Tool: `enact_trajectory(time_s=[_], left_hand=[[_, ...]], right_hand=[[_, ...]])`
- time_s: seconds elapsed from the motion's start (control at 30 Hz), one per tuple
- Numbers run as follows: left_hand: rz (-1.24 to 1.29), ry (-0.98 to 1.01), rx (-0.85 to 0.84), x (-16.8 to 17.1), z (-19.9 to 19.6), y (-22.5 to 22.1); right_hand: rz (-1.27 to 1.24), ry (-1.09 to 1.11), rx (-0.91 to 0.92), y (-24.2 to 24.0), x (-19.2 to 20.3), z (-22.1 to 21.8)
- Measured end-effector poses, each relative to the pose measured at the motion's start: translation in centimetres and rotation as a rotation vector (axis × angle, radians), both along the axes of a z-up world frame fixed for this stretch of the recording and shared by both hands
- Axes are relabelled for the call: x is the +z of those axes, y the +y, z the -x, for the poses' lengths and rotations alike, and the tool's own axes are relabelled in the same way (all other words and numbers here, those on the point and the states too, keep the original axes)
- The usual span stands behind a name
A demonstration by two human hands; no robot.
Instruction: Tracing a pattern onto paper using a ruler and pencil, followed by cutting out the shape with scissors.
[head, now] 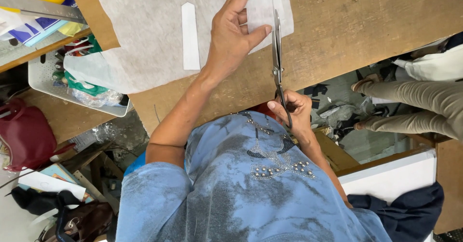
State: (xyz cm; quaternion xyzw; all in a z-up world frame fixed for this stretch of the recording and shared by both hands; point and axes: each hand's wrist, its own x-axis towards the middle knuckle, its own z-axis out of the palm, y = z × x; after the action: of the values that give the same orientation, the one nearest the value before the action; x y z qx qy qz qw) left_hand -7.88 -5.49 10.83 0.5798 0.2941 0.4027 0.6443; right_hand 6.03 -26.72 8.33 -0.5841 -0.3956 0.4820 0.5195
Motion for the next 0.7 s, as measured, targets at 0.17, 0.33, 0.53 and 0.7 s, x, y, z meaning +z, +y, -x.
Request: enact_trajectory(time_s=[0.17, 0.33, 0.53, 0.7], left_hand=[[0.023, -0.066, -0.038, 0.4, 0.1, 0.0], [0.007, -0.038, -0.033, 1.3, 0.3, -0.1], [-0.005, -0.035, -0.023, 1.5, 0.2, -0.3], [-0.005, -0.024, -0.042, 2.6, 0.4, -0.3]], right_hand=[[-0.045, 0.009, 0.005, 0.0, 0.2, 0.1], [-0.031, 0.002, -0.001, 0.1, 0.4, 0.2], [-0.031, -0.007, -0.011, 0.1, 0.5, 0.3], [-0.048, -0.019, -0.029, 0.3, 0.7, 0.5]])
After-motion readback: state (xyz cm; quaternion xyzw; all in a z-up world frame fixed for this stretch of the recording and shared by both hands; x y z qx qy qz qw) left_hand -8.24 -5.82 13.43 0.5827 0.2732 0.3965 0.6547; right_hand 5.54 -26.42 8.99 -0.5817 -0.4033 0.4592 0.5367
